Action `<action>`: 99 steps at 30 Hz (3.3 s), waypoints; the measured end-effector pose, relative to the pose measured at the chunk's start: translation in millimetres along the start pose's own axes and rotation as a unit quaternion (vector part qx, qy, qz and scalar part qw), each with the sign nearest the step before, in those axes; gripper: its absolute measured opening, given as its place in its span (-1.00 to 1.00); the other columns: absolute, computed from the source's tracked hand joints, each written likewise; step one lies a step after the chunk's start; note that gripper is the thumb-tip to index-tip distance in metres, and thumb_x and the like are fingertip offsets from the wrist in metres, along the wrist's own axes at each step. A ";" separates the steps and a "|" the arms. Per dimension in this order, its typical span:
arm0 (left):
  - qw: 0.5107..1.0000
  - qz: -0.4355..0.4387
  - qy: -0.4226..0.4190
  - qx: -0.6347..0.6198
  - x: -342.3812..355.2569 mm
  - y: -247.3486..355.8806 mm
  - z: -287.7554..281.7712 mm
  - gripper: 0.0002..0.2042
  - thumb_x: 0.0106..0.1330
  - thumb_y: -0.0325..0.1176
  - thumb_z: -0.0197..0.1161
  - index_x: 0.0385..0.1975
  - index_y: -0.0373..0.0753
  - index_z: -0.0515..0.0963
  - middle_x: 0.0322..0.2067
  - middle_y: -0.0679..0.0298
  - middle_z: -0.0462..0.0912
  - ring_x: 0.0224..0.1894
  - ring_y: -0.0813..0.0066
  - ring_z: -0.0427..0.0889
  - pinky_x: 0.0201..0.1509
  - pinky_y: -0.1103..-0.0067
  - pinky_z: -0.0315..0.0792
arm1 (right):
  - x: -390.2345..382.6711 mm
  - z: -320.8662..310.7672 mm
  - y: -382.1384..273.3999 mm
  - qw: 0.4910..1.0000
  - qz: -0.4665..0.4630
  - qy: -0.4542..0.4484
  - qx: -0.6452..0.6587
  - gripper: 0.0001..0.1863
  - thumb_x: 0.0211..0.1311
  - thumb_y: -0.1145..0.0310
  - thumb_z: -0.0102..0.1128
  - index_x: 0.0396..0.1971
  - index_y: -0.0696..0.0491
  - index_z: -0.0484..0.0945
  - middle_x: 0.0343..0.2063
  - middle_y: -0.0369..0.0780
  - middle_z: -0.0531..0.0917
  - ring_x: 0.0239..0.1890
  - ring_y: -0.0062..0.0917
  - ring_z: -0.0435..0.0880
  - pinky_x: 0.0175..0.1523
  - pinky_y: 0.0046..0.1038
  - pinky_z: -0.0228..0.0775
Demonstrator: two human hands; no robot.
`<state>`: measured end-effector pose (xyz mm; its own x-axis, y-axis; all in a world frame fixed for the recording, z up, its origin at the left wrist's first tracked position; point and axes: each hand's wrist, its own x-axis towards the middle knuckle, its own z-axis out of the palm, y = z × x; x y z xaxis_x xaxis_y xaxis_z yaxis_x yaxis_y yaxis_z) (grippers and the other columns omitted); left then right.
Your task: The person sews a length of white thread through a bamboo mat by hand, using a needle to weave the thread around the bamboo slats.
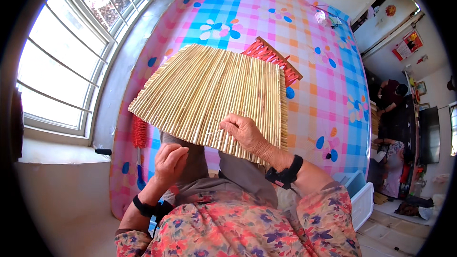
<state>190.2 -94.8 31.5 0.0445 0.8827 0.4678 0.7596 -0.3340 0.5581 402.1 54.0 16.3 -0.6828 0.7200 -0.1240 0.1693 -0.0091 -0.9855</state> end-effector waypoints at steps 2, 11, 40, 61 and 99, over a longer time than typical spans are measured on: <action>0.974 -0.177 -0.078 -0.119 -9.7 5.0 -2.1 -0.80 0.06 -0.54 0.25 -0.28 -0.31 0.53 -0.32 0.18 0.53 -0.25 0.24 0.56 -0.19 0.45 0.44 | 1.2 0.0 -0.9 1.000 0.016 -0.002 0.012 -0.76 0.31 0.26 0.05 -0.34 0.15 0.55 -0.61 -0.41 0.45 -0.62 -0.82 0.35 -0.52 -0.71 0.28; 0.761 -0.386 -0.065 -0.517 4.6 2.9 39.1 -0.50 0.27 -0.30 0.18 0.12 -0.42 0.23 0.00 0.09 0.47 0.02 0.31 0.51 0.07 0.41 0.42 | 1.5 6.8 -8.4 1.000 0.004 -0.014 -0.026 -0.79 0.26 0.30 0.10 -0.27 0.13 0.56 -0.58 -0.34 0.49 -0.53 -0.71 0.45 -0.40 -0.63 0.33; 0.756 -0.419 -0.106 -0.492 22.7 -1.8 33.1 -0.68 0.23 -0.25 0.20 -0.31 -0.49 0.52 -0.42 0.11 0.63 -0.35 0.40 0.65 -0.25 0.55 0.53 | 20.6 -7.3 -45.6 0.904 -0.147 -0.166 -0.366 -0.85 0.16 0.33 0.16 -0.32 0.01 0.63 -0.55 -0.20 0.50 -0.45 -0.36 0.53 -0.31 -0.39 0.39; 0.757 -0.411 -0.089 -0.499 16.7 -6.5 40.4 -0.67 0.18 -0.26 0.27 -0.40 -0.53 0.54 -0.56 0.13 0.62 -0.50 0.46 0.62 -0.37 0.57 0.51 | 34.1 -12.6 -54.8 0.909 -0.093 -0.238 -0.329 -0.86 0.15 0.36 0.19 -0.31 0.01 0.64 -0.52 -0.22 0.55 -0.43 -0.40 0.57 -0.31 -0.44 0.41; 0.782 -0.407 -0.031 -0.472 19.4 -8.0 44.7 -0.68 0.20 -0.26 0.23 -0.36 -0.49 0.49 -0.58 0.15 0.60 -0.54 0.46 0.60 -0.44 0.56 0.49 | 21.7 -7.8 -94.3 0.914 -0.087 -0.116 -0.379 -0.58 0.16 0.26 0.15 0.00 0.11 0.41 -0.21 -0.04 0.51 -0.24 -0.25 0.58 -0.15 -0.36 0.47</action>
<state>213.9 -60.2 5.4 -0.1505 0.9346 -0.3222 -0.2620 0.2766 0.9246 376.8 75.9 107.4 -0.8633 0.4983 -0.0805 0.4276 0.6374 -0.6410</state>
